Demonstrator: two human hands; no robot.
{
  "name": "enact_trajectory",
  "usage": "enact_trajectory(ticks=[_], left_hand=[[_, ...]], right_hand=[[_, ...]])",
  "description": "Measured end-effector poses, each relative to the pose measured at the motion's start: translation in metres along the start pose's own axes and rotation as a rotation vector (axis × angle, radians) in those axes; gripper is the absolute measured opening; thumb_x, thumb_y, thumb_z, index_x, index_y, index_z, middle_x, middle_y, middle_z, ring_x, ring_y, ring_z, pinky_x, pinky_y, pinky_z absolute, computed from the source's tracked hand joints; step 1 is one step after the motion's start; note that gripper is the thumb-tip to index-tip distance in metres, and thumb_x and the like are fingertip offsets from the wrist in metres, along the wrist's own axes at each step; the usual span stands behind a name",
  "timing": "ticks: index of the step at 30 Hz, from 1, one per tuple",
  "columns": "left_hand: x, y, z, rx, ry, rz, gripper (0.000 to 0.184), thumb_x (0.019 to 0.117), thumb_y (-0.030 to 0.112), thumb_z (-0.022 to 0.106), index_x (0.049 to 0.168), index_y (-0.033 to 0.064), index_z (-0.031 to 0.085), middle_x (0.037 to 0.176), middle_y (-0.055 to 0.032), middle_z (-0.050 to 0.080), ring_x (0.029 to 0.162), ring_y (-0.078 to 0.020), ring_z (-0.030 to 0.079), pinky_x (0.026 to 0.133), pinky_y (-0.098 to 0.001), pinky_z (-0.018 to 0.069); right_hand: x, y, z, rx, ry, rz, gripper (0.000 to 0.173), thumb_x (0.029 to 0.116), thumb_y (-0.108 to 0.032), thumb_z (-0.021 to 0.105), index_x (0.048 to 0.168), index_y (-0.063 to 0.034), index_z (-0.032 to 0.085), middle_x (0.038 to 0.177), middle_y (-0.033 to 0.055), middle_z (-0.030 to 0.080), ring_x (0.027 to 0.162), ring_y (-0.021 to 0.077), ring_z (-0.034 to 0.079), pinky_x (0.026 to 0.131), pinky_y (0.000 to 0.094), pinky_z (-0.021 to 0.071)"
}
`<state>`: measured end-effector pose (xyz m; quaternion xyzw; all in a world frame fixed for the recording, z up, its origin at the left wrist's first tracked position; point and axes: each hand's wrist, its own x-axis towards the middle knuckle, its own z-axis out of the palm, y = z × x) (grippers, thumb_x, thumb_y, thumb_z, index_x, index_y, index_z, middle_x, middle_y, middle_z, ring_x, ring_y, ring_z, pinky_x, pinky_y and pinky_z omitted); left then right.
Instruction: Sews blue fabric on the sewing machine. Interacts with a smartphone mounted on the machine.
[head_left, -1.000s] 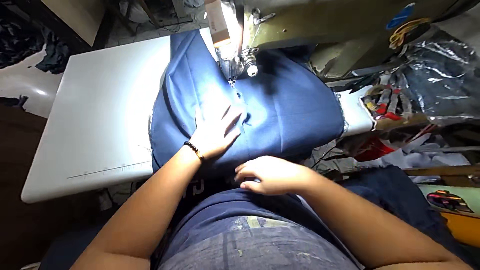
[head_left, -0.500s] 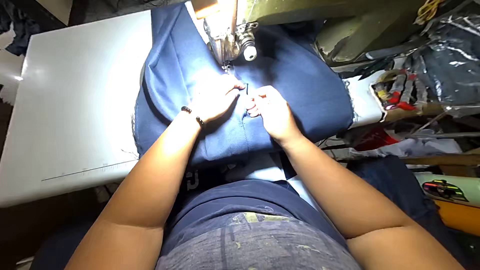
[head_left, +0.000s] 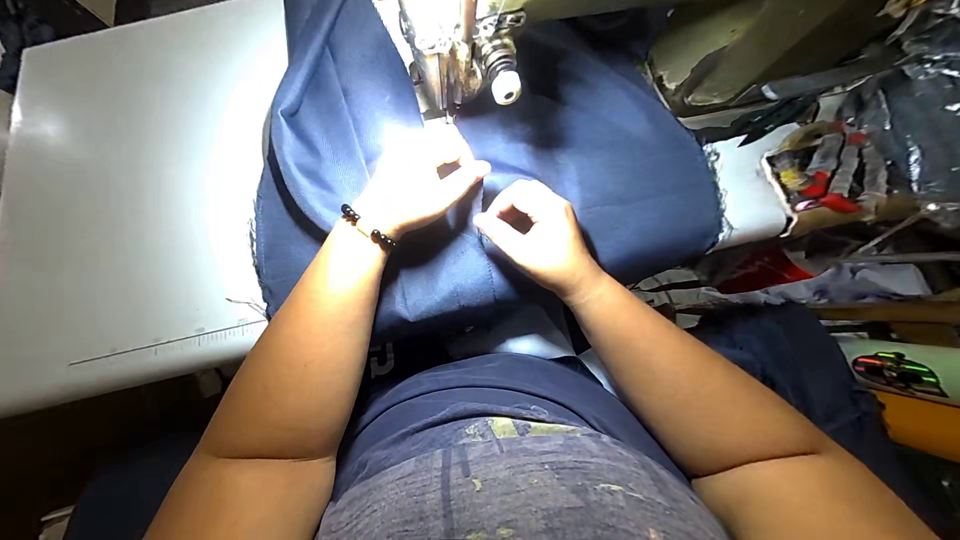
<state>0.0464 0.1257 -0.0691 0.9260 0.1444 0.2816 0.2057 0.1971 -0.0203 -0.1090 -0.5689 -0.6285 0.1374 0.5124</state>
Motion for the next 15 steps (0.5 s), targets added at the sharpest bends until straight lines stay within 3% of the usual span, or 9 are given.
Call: enact_trajectory(ticks=[2, 7, 12, 15], left_hand=[[-0.002, 0.001, 0.002, 0.019, -0.010, -0.061, 0.037, 0.1013, 0.029, 0.057, 0.078, 0.0021, 0.068, 0.081, -0.0094, 0.064, 0.081, -0.0160, 0.061, 0.073, -0.0329, 0.0446], [-0.006, -0.006, 0.006, 0.002, 0.008, -0.113, 0.036, 0.1007, 0.030, 0.059, 0.081, 0.0028, 0.071, 0.085, -0.0102, 0.065, 0.088, -0.0186, 0.061, 0.081, -0.0364, 0.0445], [-0.010, -0.011, 0.011, -0.068, 0.030, -0.122, 0.032, 0.1002, 0.028, 0.060, 0.081, 0.0044, 0.071, 0.084, -0.0060, 0.065, 0.086, -0.0125, 0.060, 0.080, -0.0313, 0.0443], [-0.011, -0.013, 0.012, -0.111, 0.046, -0.120, 0.031, 0.1011, 0.026, 0.060, 0.083, 0.0038, 0.071, 0.087, -0.0061, 0.066, 0.088, -0.0097, 0.061, 0.081, -0.0276, 0.0460]], right_hand=[[-0.001, -0.002, 0.001, -0.062, -0.032, -0.024, 0.019, 0.0893, -0.026, 0.073, 0.083, -0.0081, 0.074, 0.083, 0.0044, 0.068, 0.087, 0.0164, 0.061, 0.080, 0.0327, 0.0464], [-0.001, -0.008, 0.002, -0.175, -0.077, -0.034, 0.013, 0.0869, -0.019, 0.071, 0.082, -0.0076, 0.074, 0.078, 0.0051, 0.067, 0.081, 0.0182, 0.059, 0.076, 0.0331, 0.0432], [0.003, -0.011, 0.002, -0.225, -0.120, -0.037, 0.017, 0.0884, -0.017, 0.066, 0.079, -0.0053, 0.073, 0.074, 0.0077, 0.066, 0.077, 0.0197, 0.061, 0.071, 0.0337, 0.0467], [0.010, -0.011, 0.001, -0.206, -0.124, -0.013, 0.016, 0.0890, -0.016, 0.065, 0.080, -0.0049, 0.073, 0.074, 0.0067, 0.066, 0.071, 0.0151, 0.063, 0.066, 0.0309, 0.0502]])
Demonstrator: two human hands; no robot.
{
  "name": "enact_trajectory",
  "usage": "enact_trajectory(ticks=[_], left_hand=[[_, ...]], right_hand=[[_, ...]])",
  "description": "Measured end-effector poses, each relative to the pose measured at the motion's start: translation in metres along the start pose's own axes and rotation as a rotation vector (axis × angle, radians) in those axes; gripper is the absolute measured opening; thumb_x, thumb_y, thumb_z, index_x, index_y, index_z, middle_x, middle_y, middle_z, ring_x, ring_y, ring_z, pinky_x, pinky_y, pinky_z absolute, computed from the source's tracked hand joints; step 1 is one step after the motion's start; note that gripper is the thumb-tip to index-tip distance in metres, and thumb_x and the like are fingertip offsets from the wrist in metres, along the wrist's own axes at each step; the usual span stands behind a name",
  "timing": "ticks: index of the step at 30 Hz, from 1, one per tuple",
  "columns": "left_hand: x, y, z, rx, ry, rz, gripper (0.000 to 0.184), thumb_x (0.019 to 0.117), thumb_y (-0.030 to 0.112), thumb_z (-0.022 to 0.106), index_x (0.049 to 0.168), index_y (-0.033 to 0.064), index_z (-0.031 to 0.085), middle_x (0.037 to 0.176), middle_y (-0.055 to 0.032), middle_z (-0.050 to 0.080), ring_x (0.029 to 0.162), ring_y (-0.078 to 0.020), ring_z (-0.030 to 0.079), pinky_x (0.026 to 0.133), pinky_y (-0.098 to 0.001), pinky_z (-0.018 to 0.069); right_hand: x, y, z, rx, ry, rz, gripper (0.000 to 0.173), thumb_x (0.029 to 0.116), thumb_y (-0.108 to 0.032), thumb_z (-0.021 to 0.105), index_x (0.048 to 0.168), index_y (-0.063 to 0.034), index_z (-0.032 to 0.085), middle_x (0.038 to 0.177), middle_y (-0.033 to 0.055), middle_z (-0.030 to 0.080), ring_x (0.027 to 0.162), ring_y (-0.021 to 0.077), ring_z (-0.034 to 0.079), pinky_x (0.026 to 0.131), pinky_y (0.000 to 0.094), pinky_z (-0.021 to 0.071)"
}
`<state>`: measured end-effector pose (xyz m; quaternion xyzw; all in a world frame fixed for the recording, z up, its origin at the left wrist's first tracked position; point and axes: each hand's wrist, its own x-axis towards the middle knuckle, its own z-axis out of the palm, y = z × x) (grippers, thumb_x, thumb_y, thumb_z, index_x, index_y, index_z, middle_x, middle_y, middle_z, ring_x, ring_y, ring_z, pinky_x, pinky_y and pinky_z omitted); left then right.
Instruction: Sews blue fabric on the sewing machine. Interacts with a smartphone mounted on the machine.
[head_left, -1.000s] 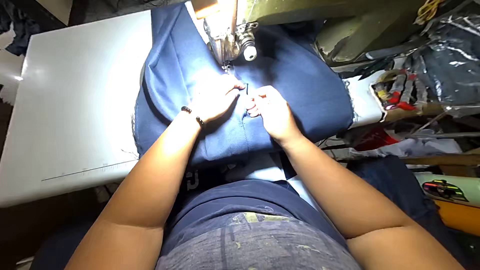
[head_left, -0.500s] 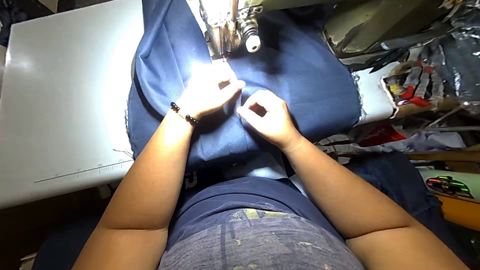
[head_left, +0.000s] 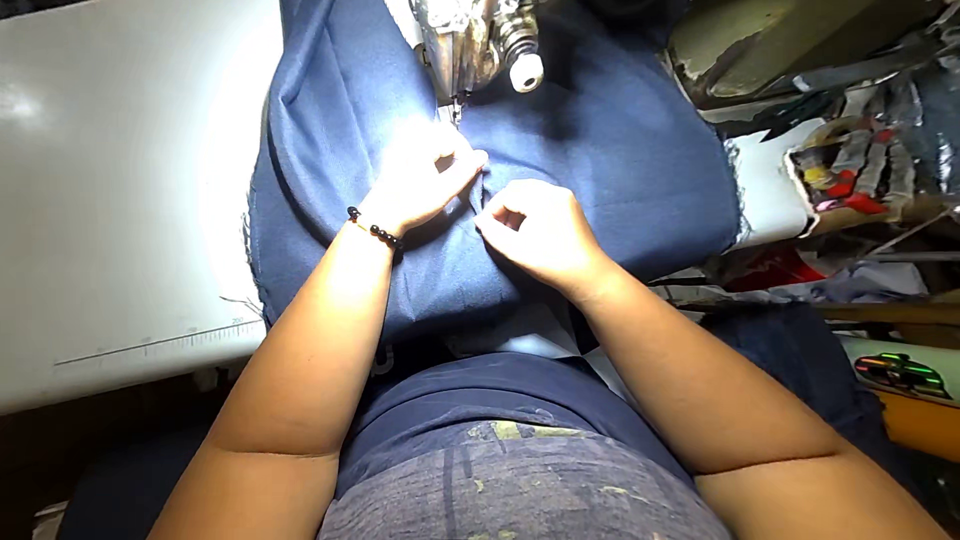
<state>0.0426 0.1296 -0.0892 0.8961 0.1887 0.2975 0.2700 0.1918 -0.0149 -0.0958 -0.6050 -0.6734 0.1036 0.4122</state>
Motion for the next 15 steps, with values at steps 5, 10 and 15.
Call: enact_trajectory(ticks=[5, 10, 15], left_hand=[[-0.001, -0.001, 0.001, -0.050, 0.006, -0.040, 0.029, 0.1014, 0.026, 0.060, 0.087, 0.0046, 0.073, 0.092, -0.0051, 0.067, 0.091, -0.0072, 0.061, 0.084, -0.0263, 0.0468], [0.001, 0.002, -0.001, -0.090, -0.023, -0.110, 0.027, 0.1020, 0.024, 0.058, 0.090, 0.0058, 0.073, 0.092, -0.0020, 0.066, 0.091, -0.0044, 0.060, 0.084, -0.0240, 0.0467], [0.000, -0.006, -0.004, -0.193, -0.077, -0.051, 0.020, 0.0950, 0.014, 0.055, 0.092, 0.0034, 0.072, 0.097, -0.0045, 0.067, 0.099, -0.0076, 0.060, 0.090, -0.0268, 0.0468]], right_hand=[[0.018, 0.000, -0.001, 0.030, 0.041, 0.023, 0.014, 0.0884, -0.011, 0.064, 0.079, -0.0040, 0.072, 0.072, 0.0059, 0.067, 0.066, 0.0106, 0.062, 0.061, 0.0276, 0.0491], [0.031, 0.005, 0.000, 0.050, 0.039, 0.048, 0.014, 0.0879, -0.012, 0.065, 0.079, -0.0043, 0.072, 0.071, 0.0047, 0.067, 0.065, 0.0103, 0.062, 0.061, 0.0293, 0.0498], [0.032, 0.012, 0.006, 0.120, 0.078, 0.075, 0.013, 0.0886, -0.013, 0.066, 0.081, -0.0051, 0.073, 0.072, 0.0018, 0.067, 0.064, 0.0043, 0.060, 0.060, 0.0234, 0.0492]])
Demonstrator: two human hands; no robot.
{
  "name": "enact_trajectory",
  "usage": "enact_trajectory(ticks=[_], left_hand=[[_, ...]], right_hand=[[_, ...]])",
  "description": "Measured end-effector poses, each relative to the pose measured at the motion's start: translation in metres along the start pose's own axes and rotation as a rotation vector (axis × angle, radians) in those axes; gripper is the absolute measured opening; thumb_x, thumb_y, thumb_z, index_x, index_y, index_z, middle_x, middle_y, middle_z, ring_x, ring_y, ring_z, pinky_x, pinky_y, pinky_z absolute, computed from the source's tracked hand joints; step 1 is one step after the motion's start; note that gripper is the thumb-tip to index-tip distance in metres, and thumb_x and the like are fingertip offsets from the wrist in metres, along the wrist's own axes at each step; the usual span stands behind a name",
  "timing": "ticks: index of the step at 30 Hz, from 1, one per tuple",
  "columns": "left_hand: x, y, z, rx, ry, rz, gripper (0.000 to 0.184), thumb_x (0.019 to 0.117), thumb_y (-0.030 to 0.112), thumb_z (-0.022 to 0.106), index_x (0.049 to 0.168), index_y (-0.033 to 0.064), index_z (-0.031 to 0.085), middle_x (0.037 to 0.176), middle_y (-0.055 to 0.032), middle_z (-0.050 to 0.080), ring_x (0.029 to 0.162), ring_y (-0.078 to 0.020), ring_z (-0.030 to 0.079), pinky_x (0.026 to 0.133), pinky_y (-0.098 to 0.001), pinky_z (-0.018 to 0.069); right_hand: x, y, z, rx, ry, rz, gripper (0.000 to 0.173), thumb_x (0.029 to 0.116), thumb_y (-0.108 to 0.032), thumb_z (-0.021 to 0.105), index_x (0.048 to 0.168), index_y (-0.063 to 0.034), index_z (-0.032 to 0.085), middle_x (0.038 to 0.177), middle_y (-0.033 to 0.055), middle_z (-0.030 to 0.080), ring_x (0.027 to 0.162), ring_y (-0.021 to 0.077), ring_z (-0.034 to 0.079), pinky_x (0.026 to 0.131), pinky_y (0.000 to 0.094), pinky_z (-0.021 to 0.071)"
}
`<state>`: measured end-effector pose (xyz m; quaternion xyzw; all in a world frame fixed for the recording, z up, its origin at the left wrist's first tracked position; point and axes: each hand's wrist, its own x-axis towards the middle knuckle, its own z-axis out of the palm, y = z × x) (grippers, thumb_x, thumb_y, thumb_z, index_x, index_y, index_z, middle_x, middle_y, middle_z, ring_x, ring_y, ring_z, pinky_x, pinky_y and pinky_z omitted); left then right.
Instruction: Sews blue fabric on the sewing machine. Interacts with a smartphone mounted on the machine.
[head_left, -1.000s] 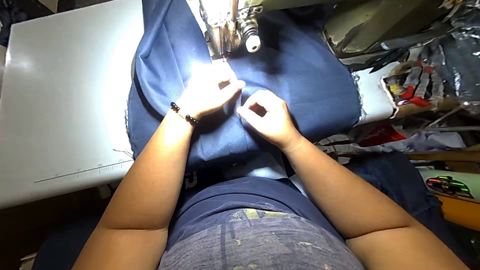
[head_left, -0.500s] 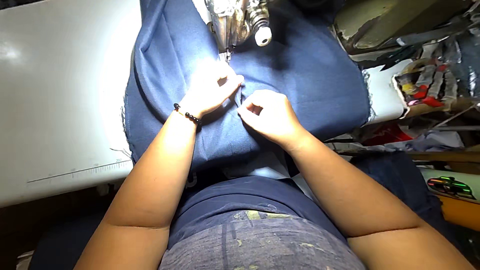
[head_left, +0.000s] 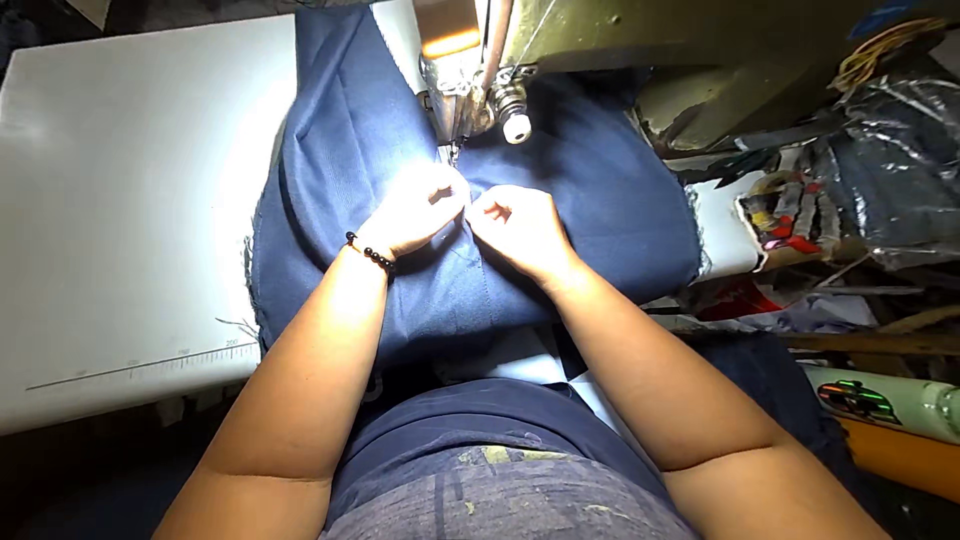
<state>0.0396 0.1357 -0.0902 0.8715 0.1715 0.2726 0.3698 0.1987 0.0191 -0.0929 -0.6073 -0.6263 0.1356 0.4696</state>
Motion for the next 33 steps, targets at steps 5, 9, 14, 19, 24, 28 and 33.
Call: enact_trajectory(ticks=[5, 9, 14, 19, 24, 28, 33], left_hand=[[0.000, 0.002, 0.001, 0.046, 0.009, 0.022, 0.016, 0.0937, 0.016, 0.059, 0.091, 0.0057, 0.071, 0.091, -0.0026, 0.065, 0.092, -0.0078, 0.060, 0.084, -0.0267, 0.0477], [-0.004, 0.002, 0.000, 0.121, 0.014, 0.017, 0.018, 0.0956, 0.021, 0.059, 0.095, 0.0084, 0.071, 0.099, -0.0029, 0.068, 0.099, -0.0108, 0.064, 0.089, -0.0325, 0.0536], [-0.001, -0.006, 0.003, 0.145, 0.012, -0.029, 0.035, 0.0969, 0.033, 0.054, 0.098, 0.0050, 0.074, 0.100, -0.0081, 0.071, 0.100, -0.0159, 0.067, 0.091, -0.0394, 0.0532], [-0.001, -0.004, 0.002, 0.135, 0.002, -0.049, 0.032, 0.0959, 0.030, 0.055, 0.098, 0.0044, 0.074, 0.097, -0.0070, 0.071, 0.096, -0.0143, 0.067, 0.088, -0.0376, 0.0532], [0.001, -0.003, 0.000, 0.149, -0.050, -0.062, 0.032, 0.0964, 0.028, 0.054, 0.095, 0.0009, 0.071, 0.096, -0.0109, 0.069, 0.097, -0.0200, 0.066, 0.087, -0.0420, 0.0518], [0.003, 0.001, -0.004, 0.154, -0.105, -0.102, 0.033, 0.0988, 0.027, 0.054, 0.099, -0.0011, 0.071, 0.100, -0.0139, 0.069, 0.100, -0.0231, 0.066, 0.090, -0.0448, 0.0511], [0.011, 0.012, -0.013, 0.189, -0.213, -0.173, 0.031, 0.1013, 0.024, 0.054, 0.103, -0.0033, 0.070, 0.106, -0.0179, 0.068, 0.106, -0.0276, 0.064, 0.094, -0.0472, 0.0489]], right_hand=[[-0.002, 0.001, 0.006, 0.013, 0.069, -0.002, 0.013, 0.0885, -0.012, 0.066, 0.081, -0.0038, 0.073, 0.072, 0.0034, 0.068, 0.064, 0.0060, 0.062, 0.059, 0.0245, 0.0500], [-0.002, -0.007, 0.009, 0.028, 0.080, 0.037, 0.012, 0.0881, -0.009, 0.069, 0.080, -0.0011, 0.073, 0.072, 0.0069, 0.069, 0.064, 0.0120, 0.065, 0.060, 0.0302, 0.0559], [0.001, -0.005, 0.006, 0.010, 0.023, 0.068, 0.020, 0.0928, -0.012, 0.063, 0.087, 0.0027, 0.075, 0.080, 0.0129, 0.073, 0.074, 0.0192, 0.071, 0.070, 0.0387, 0.0572], [0.002, -0.008, 0.003, 0.015, -0.059, 0.124, 0.022, 0.0953, -0.013, 0.060, 0.090, 0.0039, 0.074, 0.083, 0.0140, 0.072, 0.078, 0.0214, 0.070, 0.074, 0.0420, 0.0558], [0.003, -0.010, 0.001, 0.014, -0.099, 0.147, 0.023, 0.0957, -0.013, 0.059, 0.091, 0.0028, 0.074, 0.086, 0.0146, 0.073, 0.083, 0.0241, 0.070, 0.077, 0.0466, 0.0550], [0.004, -0.013, -0.001, -0.017, -0.145, 0.174, 0.026, 0.0981, -0.015, 0.056, 0.093, 0.0029, 0.074, 0.088, 0.0158, 0.072, 0.087, 0.0261, 0.070, 0.079, 0.0481, 0.0539], [0.009, -0.020, -0.007, -0.049, -0.234, 0.228, 0.029, 0.1011, -0.017, 0.051, 0.099, 0.0035, 0.072, 0.095, 0.0177, 0.072, 0.094, 0.0283, 0.069, 0.085, 0.0492, 0.0528]])
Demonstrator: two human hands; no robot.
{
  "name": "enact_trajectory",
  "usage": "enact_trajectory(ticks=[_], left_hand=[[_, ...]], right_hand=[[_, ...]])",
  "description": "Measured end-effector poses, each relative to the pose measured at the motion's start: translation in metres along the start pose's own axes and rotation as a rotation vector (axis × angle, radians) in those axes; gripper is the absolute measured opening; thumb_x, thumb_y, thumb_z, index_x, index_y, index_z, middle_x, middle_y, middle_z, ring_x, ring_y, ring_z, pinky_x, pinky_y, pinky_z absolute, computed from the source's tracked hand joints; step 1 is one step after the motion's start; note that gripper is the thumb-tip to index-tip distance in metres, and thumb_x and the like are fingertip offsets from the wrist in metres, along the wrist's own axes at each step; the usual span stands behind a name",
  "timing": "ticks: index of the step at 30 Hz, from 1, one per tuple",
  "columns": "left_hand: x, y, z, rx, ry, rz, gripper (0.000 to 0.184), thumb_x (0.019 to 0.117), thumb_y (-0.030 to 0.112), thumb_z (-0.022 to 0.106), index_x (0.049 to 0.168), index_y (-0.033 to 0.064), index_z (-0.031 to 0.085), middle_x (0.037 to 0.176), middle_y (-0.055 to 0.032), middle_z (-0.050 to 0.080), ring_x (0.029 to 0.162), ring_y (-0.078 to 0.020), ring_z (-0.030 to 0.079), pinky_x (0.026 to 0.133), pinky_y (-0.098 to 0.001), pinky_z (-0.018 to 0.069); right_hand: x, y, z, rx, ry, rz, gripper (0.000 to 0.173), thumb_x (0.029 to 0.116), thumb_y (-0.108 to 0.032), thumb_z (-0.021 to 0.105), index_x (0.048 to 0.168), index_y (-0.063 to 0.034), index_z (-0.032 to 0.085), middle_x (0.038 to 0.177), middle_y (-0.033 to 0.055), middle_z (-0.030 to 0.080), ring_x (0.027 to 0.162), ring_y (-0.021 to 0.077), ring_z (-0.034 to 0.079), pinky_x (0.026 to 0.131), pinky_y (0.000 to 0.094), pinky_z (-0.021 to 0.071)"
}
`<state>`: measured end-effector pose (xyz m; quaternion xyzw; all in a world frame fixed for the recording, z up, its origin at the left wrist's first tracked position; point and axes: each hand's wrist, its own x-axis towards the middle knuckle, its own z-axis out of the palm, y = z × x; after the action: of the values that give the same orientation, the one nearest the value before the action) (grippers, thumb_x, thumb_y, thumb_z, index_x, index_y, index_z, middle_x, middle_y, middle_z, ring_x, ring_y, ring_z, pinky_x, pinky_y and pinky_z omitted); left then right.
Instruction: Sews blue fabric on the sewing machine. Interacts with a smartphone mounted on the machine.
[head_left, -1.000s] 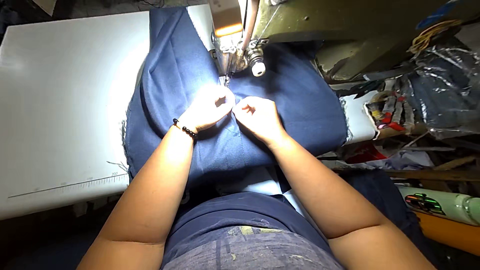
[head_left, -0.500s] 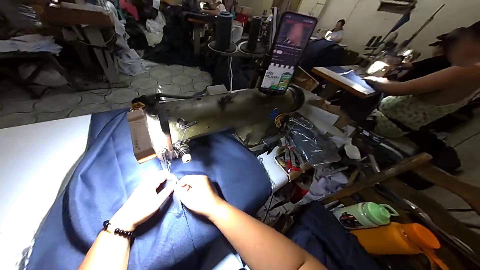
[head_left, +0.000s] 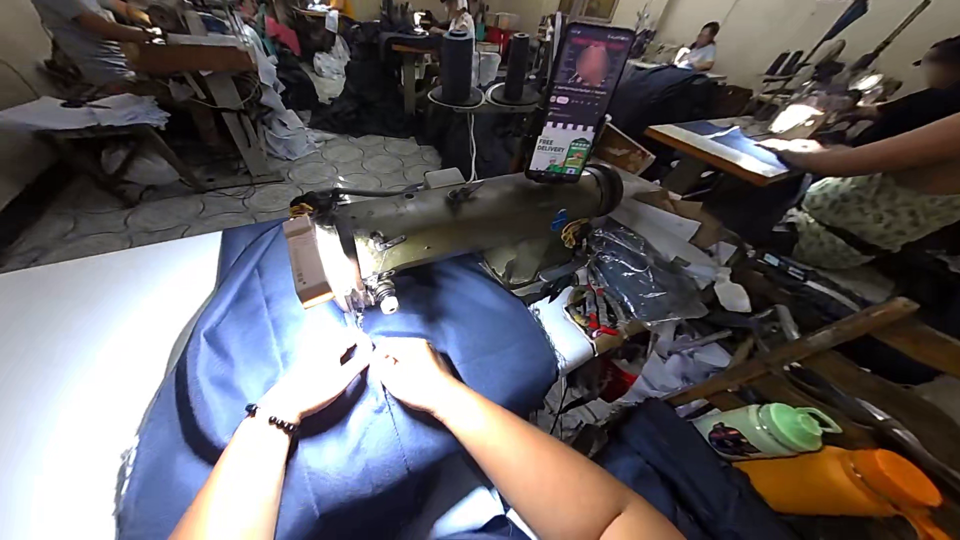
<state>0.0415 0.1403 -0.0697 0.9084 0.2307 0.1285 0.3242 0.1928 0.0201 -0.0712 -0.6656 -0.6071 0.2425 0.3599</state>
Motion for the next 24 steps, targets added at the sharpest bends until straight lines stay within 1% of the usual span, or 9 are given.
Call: enact_trajectory(ticks=[3, 5, 6, 8, 10, 14, 16, 20, 24], left_hand=[[-0.002, 0.010, -0.017, 0.098, -0.037, 0.026, 0.029, 0.1019, 0.021, 0.054, 0.101, -0.0027, 0.071, 0.102, -0.0177, 0.068, 0.102, -0.0291, 0.065, 0.092, -0.0500, 0.0504], [-0.010, 0.012, -0.029, 0.149, -0.018, 0.072, 0.018, 0.0997, 0.015, 0.061, 0.094, 0.0013, 0.071, 0.093, -0.0110, 0.067, 0.091, -0.0216, 0.065, 0.083, -0.0447, 0.0533], [-0.014, 0.013, -0.034, 0.164, -0.016, 0.100, 0.014, 0.0987, 0.012, 0.062, 0.093, 0.0031, 0.071, 0.092, -0.0086, 0.066, 0.089, -0.0187, 0.064, 0.081, -0.0415, 0.0532], [-0.019, 0.012, -0.038, 0.184, -0.024, 0.094, 0.015, 0.0993, 0.014, 0.063, 0.095, 0.0038, 0.072, 0.091, -0.0082, 0.068, 0.087, -0.0174, 0.064, 0.081, -0.0405, 0.0520], [-0.019, 0.009, -0.038, 0.207, -0.047, 0.032, 0.019, 0.1004, 0.019, 0.062, 0.100, 0.0035, 0.073, 0.096, -0.0105, 0.070, 0.093, -0.0206, 0.066, 0.085, -0.0441, 0.0523], [-0.018, 0.008, -0.030, 0.264, -0.080, -0.101, 0.025, 0.1023, 0.023, 0.062, 0.100, 0.0007, 0.072, 0.097, -0.0152, 0.070, 0.095, -0.0283, 0.067, 0.086, -0.0511, 0.0514], [-0.019, 0.005, -0.026, 0.281, -0.091, -0.119, 0.026, 0.1025, 0.022, 0.061, 0.101, -0.0006, 0.072, 0.097, -0.0172, 0.069, 0.096, -0.0311, 0.067, 0.087, -0.0527, 0.0511], [-0.017, 0.001, -0.018, 0.246, -0.039, -0.129, 0.026, 0.1005, 0.023, 0.063, 0.099, -0.0011, 0.073, 0.100, -0.0175, 0.069, 0.100, -0.0311, 0.066, 0.089, -0.0520, 0.0503], [-0.012, 0.001, -0.012, 0.191, -0.001, -0.230, 0.029, 0.0988, 0.031, 0.066, 0.103, 0.0040, 0.075, 0.110, -0.0164, 0.066, 0.112, -0.0325, 0.061, 0.093, -0.0567, 0.0469]], right_hand=[[-0.002, -0.006, -0.019, -0.261, -0.210, -0.131, 0.034, 0.1065, -0.018, 0.045, 0.114, 0.0020, 0.072, 0.116, 0.0195, 0.071, 0.116, 0.0324, 0.067, 0.096, 0.0520, 0.0525], [-0.003, 0.006, -0.023, -0.461, -0.286, -0.341, 0.026, 0.1025, -0.015, 0.052, 0.116, -0.0061, 0.073, 0.120, 0.0148, 0.067, 0.118, 0.0328, 0.061, 0.090, 0.0522, 0.0530], [-0.004, 0.017, -0.021, -0.510, -0.223, -0.496, 0.023, 0.0954, -0.013, 0.060, 0.111, -0.0096, 0.076, 0.119, 0.0121, 0.067, 0.117, 0.0318, 0.061, 0.087, 0.0505, 0.0519], [-0.005, 0.033, -0.020, -0.518, -0.152, -0.680, 0.030, 0.0924, -0.014, 0.059, 0.116, -0.0117, 0.076, 0.140, 0.0085, 0.063, 0.135, 0.0285, 0.054, 0.110, 0.0497, 0.0438], [-0.005, 0.045, -0.016, -0.484, -0.138, -0.731, 0.034, 0.0991, -0.016, 0.051, 0.124, -0.0111, 0.073, 0.148, 0.0070, 0.058, 0.139, 0.0257, 0.052, 0.117, 0.0486, 0.0382], [-0.006, 0.050, -0.014, -0.526, -0.145, -0.638, 0.044, 0.1015, -0.021, 0.045, 0.141, -0.0240, 0.064, 0.153, 0.0004, 0.054, 0.132, 0.0253, 0.056, 0.099, 0.0526, 0.0443], [-0.006, 0.050, -0.012, -0.544, -0.117, -0.616, 0.045, 0.1006, -0.022, 0.044, 0.142, -0.0283, 0.062, 0.149, 0.0009, 0.058, 0.125, 0.0286, 0.060, 0.089, 0.0532, 0.0455], [-0.007, 0.047, -0.013, -0.554, -0.102, -0.581, 0.045, 0.1007, -0.024, 0.045, 0.141, -0.0250, 0.064, 0.143, 0.0005, 0.063, 0.119, 0.0305, 0.061, 0.085, 0.0530, 0.0437], [-0.006, 0.047, -0.014, -0.582, -0.121, -0.542, 0.047, 0.1022, -0.027, 0.040, 0.144, -0.0267, 0.061, 0.144, 0.0034, 0.061, 0.120, 0.0325, 0.058, 0.089, 0.0526, 0.0408]])
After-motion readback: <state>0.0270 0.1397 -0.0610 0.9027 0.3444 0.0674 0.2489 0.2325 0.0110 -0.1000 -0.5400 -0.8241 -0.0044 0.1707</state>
